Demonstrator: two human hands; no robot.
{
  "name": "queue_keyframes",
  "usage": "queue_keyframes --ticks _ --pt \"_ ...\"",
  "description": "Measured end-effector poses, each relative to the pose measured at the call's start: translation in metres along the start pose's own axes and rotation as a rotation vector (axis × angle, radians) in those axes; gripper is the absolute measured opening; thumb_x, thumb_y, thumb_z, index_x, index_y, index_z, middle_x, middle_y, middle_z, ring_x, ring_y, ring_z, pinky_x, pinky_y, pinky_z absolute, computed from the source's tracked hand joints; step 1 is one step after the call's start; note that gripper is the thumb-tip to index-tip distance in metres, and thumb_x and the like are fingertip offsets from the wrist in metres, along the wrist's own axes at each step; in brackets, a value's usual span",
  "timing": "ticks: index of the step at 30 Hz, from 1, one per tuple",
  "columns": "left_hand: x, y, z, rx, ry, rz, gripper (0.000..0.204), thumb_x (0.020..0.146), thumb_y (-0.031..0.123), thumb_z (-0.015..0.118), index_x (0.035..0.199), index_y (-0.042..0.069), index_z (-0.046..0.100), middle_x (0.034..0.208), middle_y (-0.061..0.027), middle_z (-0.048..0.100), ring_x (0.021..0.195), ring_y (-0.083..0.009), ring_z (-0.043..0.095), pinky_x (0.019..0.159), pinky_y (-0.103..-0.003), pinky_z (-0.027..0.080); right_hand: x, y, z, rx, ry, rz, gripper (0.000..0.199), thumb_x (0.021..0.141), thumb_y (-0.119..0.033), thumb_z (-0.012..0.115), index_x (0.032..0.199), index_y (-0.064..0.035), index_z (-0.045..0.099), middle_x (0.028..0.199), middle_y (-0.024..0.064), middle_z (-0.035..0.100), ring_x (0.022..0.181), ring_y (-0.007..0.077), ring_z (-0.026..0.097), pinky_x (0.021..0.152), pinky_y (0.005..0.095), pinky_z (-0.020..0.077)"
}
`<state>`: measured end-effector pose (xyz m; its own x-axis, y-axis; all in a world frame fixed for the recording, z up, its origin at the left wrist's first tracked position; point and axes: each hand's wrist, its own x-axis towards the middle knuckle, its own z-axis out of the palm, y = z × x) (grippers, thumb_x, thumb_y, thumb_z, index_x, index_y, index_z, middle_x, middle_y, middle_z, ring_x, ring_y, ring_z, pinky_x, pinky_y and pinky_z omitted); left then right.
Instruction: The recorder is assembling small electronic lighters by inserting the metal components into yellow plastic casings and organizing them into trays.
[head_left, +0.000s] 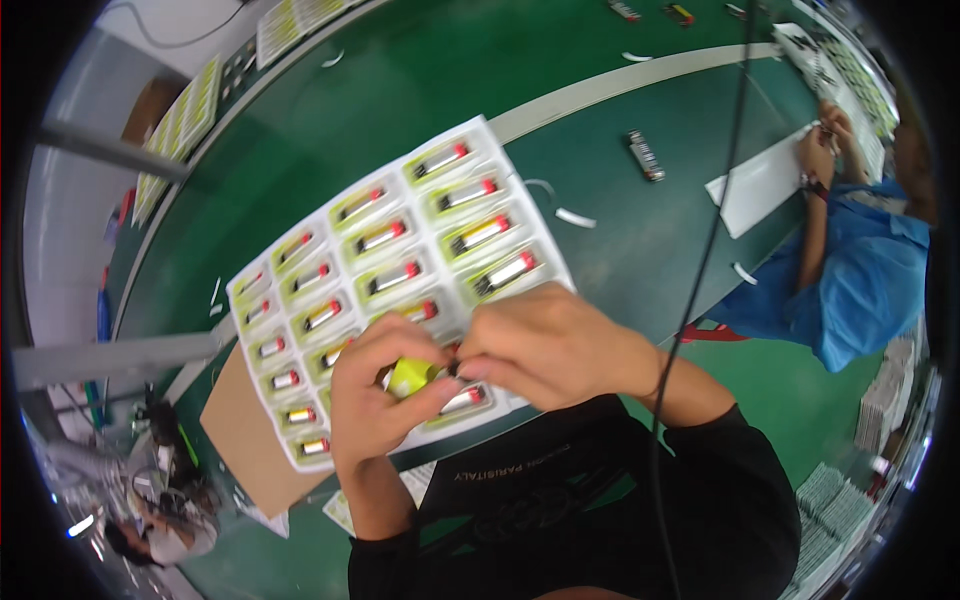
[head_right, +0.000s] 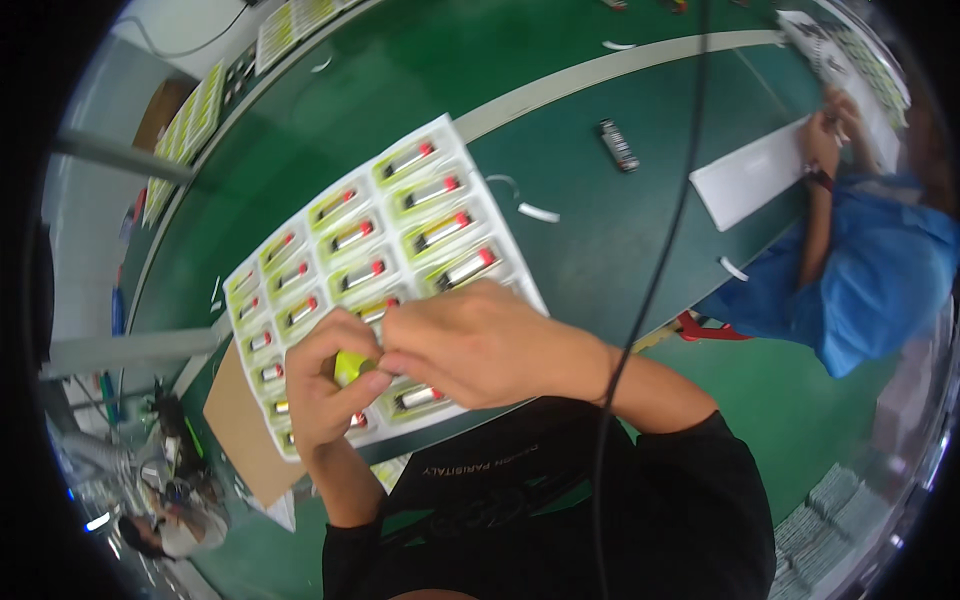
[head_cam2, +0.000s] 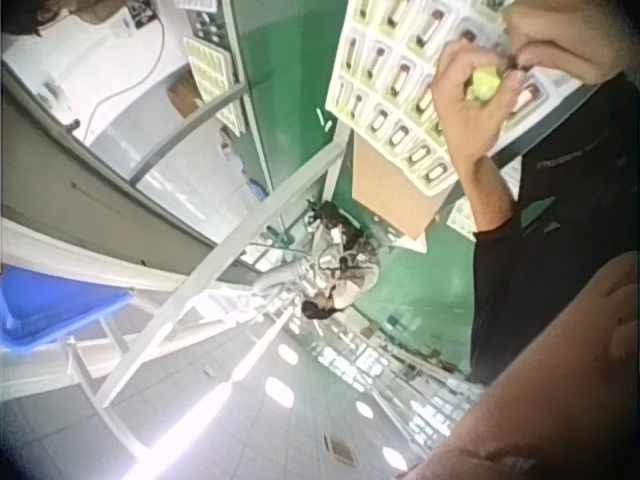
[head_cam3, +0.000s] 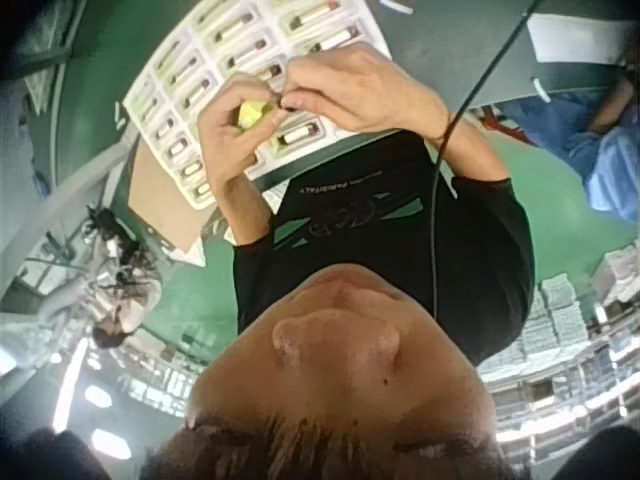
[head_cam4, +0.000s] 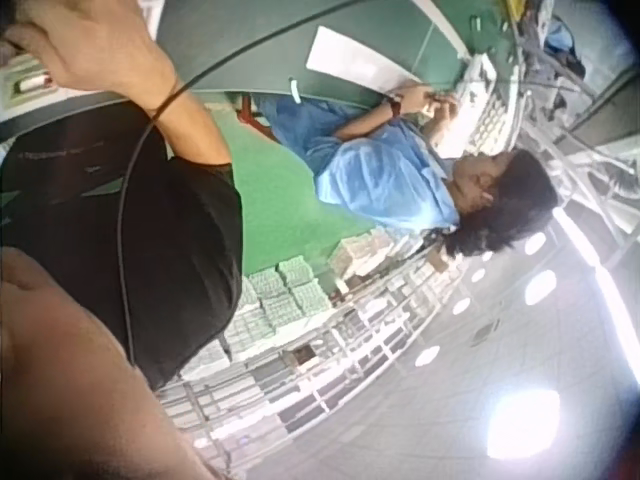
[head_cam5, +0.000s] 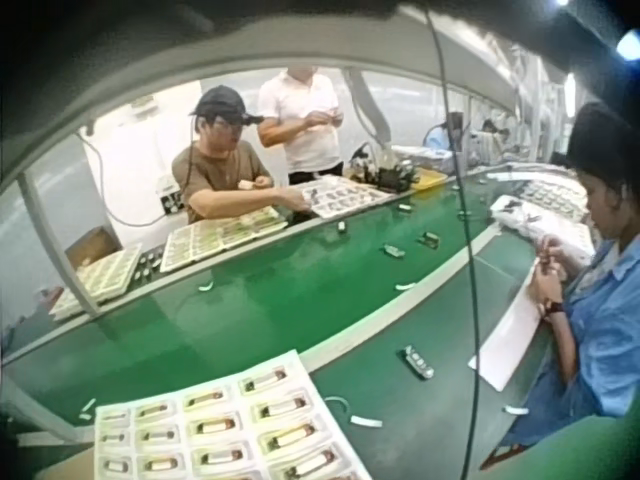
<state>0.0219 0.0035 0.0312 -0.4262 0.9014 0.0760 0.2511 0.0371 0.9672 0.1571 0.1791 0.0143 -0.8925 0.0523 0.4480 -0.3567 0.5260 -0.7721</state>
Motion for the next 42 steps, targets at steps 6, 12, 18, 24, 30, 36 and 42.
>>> queue_keyframes --ticks 6,12,18,24,30,36,42 --pt "0.002 -0.004 0.008 -0.049 0.057 -0.035 0.014 0.072 0.001 0.073 0.086 0.000 0.067 0.084 -0.0091 0.061 0.080 -0.0184 0.058 0.073 -0.029 0.044 -0.005 0.001 0.005 -0.084 0.065 -0.010 0.022 0.090 -0.020 0.062 0.084 -0.0058 0.047 0.068 0.0085 0.055 0.059 0.0313 0.060 0.049 0.0428 0.0440" --pt "0.000 -0.005 0.014 0.067 0.237 0.087 0.015 0.076 0.001 0.070 0.091 -0.001 0.068 0.088 -0.0113 0.060 0.081 -0.0193 0.057 0.074 -0.028 0.044 0.000 -0.012 -0.002 -0.019 0.120 0.075 0.024 0.086 -0.015 0.069 0.106 -0.0033 0.060 0.076 0.0111 0.060 0.066 0.0304 0.062 0.059 0.0391 0.0481" --pt "-0.001 -0.010 0.009 -0.140 0.191 0.017 0.041 0.081 0.016 0.065 0.117 -0.004 0.061 0.103 -0.0113 0.055 0.092 -0.0171 0.055 0.079 -0.028 0.047 -0.006 -0.009 -0.011 0.006 0.112 0.300 0.029 0.082 -0.008 0.073 0.110 -0.0005 0.066 0.095 0.0124 0.070 0.073 0.0210 0.066 0.067 0.0308 0.0520" --pt "-0.005 -0.011 0.018 -0.460 0.234 0.081 0.051 0.086 -0.006 0.062 0.136 -0.005 0.048 0.116 -0.0122 0.054 0.113 -0.0213 0.056 0.094 -0.037 0.050 -0.016 0.005 0.010 0.346 0.347 0.446 0.034 0.085 -0.008 0.071 0.117 -0.0008 0.062 0.095 0.0110 0.070 0.073 0.0117 0.061 0.065 0.0275 0.0501" --pt "-0.015 -0.035 0.013 -0.477 0.290 0.101 0.050 0.077 -0.015 0.069 0.124 -0.009 0.052 0.116 -0.0176 0.061 0.113 -0.0290 0.060 0.095 -0.040 0.055 -0.005 -0.015 -0.010 -0.063 0.152 0.182 0.034 0.078 0.001 0.073 0.111 -0.0004 0.065 0.107 0.0153 0.064 0.094 0.0233 0.063 0.073 0.0292 0.0509" --pt "-0.018 -0.046 0.029 -0.617 0.232 0.201 0.039 0.075 -0.019 0.068 0.110 -0.007 0.055 0.118 -0.0187 0.057 0.119 -0.0360 0.057 0.097 -0.041 0.055 0.001 -0.022 -0.007 -0.321 0.064 0.053 0.041 0.062 -0.002 0.082 0.101 -0.0017 0.071 0.089 0.0061 0.059 0.075 0.0194 0.053 0.060 0.0296 0.0437" --pt "-0.022 -0.047 0.031 -0.591 0.227 0.181 0.036 0.077 -0.017 0.068 0.110 -0.006 0.056 0.118 -0.0175 0.056 0.119 -0.0344 0.057 0.098 -0.040 0.055 0.003 -0.020 -0.003 -0.336 0.020 0.027 0.040 0.062 -0.002 0.081 0.100 -0.0012 0.070 0.088 0.0052 0.057 0.072 0.0198 0.052 0.059 0.0307 0.0430"
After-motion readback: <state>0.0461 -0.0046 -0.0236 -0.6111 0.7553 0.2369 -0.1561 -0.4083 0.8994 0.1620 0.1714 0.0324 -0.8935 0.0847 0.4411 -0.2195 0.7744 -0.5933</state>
